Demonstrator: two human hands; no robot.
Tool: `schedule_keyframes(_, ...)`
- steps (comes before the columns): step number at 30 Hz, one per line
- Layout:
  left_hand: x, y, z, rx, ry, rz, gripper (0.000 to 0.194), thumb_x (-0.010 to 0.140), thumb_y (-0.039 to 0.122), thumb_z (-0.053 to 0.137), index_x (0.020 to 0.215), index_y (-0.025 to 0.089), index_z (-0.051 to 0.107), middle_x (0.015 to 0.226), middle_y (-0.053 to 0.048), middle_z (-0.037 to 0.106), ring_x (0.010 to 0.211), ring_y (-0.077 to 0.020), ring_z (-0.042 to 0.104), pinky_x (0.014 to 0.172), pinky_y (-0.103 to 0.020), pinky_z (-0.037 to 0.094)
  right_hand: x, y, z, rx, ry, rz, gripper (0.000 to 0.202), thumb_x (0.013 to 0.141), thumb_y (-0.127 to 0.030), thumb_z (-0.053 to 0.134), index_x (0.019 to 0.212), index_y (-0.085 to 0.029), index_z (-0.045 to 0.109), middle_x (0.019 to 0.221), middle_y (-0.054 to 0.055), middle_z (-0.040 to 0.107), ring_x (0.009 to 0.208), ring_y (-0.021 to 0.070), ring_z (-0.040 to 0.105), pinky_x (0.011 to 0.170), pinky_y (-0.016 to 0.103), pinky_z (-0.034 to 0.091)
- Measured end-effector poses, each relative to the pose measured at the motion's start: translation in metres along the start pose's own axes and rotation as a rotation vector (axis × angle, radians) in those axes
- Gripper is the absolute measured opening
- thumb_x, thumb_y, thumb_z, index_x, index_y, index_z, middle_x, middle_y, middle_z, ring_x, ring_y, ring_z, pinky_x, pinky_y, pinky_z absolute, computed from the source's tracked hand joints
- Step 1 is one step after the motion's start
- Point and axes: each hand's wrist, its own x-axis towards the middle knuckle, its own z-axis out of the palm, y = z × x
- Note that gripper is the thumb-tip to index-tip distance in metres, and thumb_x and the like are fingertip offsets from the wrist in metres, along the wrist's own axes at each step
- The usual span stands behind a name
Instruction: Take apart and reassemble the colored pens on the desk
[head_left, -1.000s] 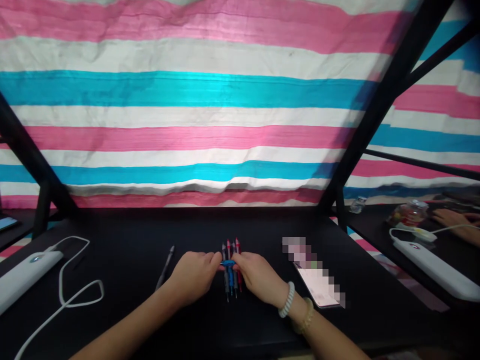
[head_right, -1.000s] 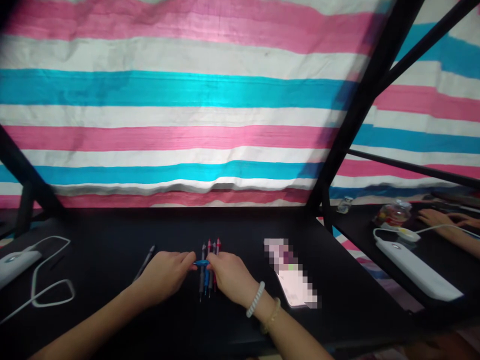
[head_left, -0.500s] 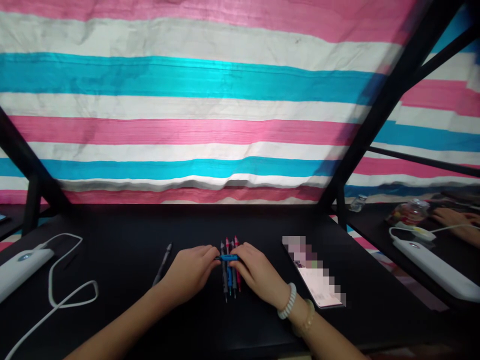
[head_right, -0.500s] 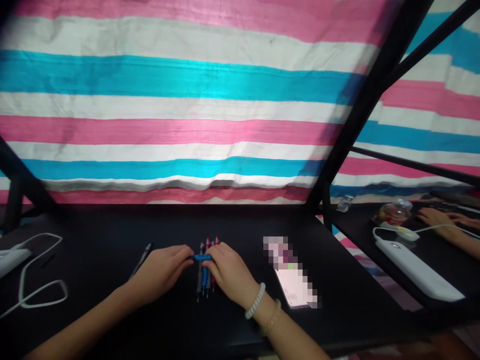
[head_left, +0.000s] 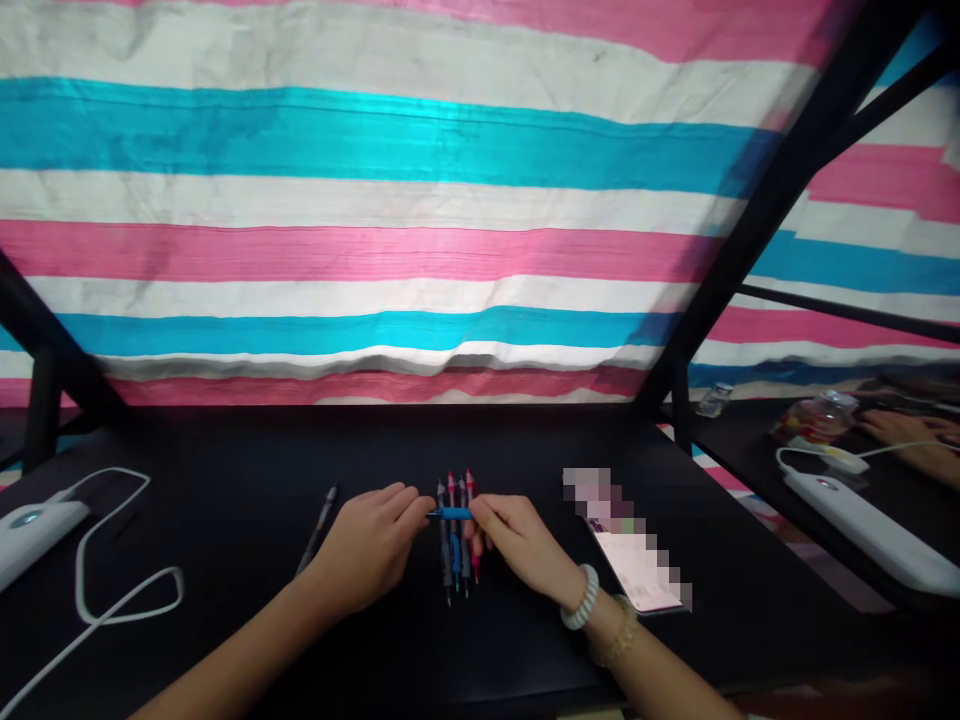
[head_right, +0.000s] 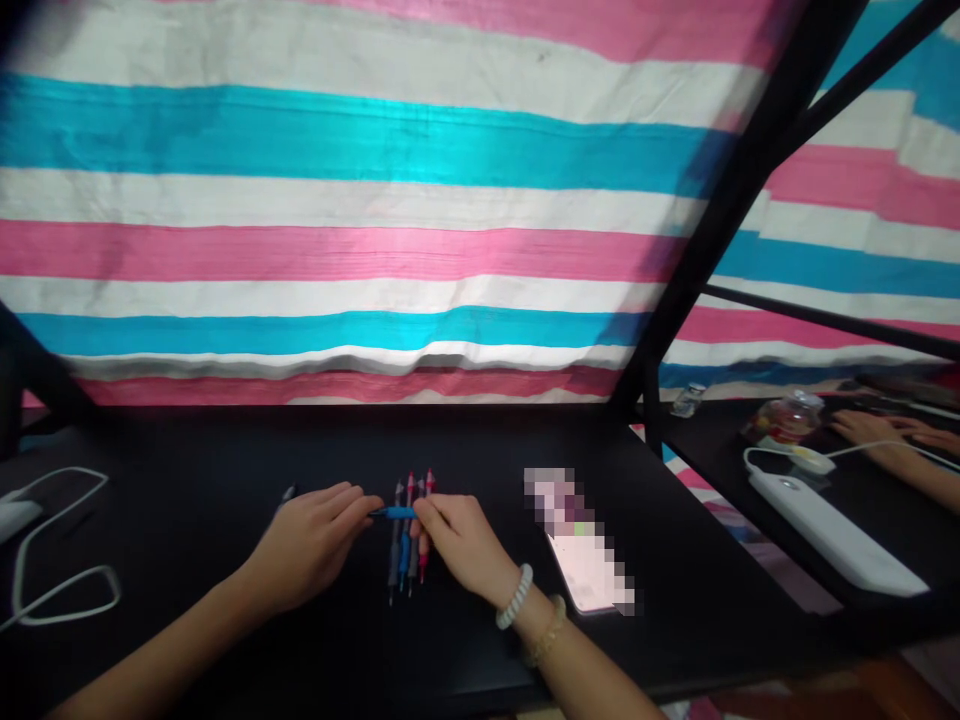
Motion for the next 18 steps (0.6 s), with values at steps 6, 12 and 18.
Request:
schedule_keyframes(6,-0.0005,-0.0014,0.0025,-0.017,0.052,-0.004,0.02,0.095,0.017,0.04,0.108,0.017,0.055,0.082,-0.005,0.063,0.073,-0.0221,0.059,0.059,-0.033,0.044,0.0025,0.0028,-0.002,0.052,0.054,0.023,0.024,0.091,-0.038,0.057,0.082,-0.016,0.063,0.063,0.0,0.06,0.055,0.0122,0.052,0.054,0.024,0.039)
schedule_keyframes(12,0.0,-0.0011,0.0025,-0.048,0.076,-0.02,0.021,0.095,0.019,0.041,0.113,0.017,0.052,0.085,-0.005,0.064,0.075,-0.0219,0.06,0.062,-0.033,0.045,0.0035,0.004,-0.0021,0.127,0.068,0.038,0.021,0.085,-0.038,0.064,0.081,-0.017,0.06,0.064,-0.001,0.06,0.055,0.011,0.052,0.051,0.022,0.04)
schedule_keyframes(18,0.0003,-0.0018,0.0039,-0.056,0.121,-0.029,0.019,0.094,0.021,0.044,0.112,0.017,0.051,0.084,-0.004,0.064,0.074,-0.0212,0.06,0.062,-0.032,0.044,0.0052,0.0089,-0.0009,0.254,0.002,0.152,0.036,0.091,-0.048,0.052,0.076,-0.016,0.058,0.06,0.0,0.058,0.044,0.0076,0.046,0.037,0.017,0.033)
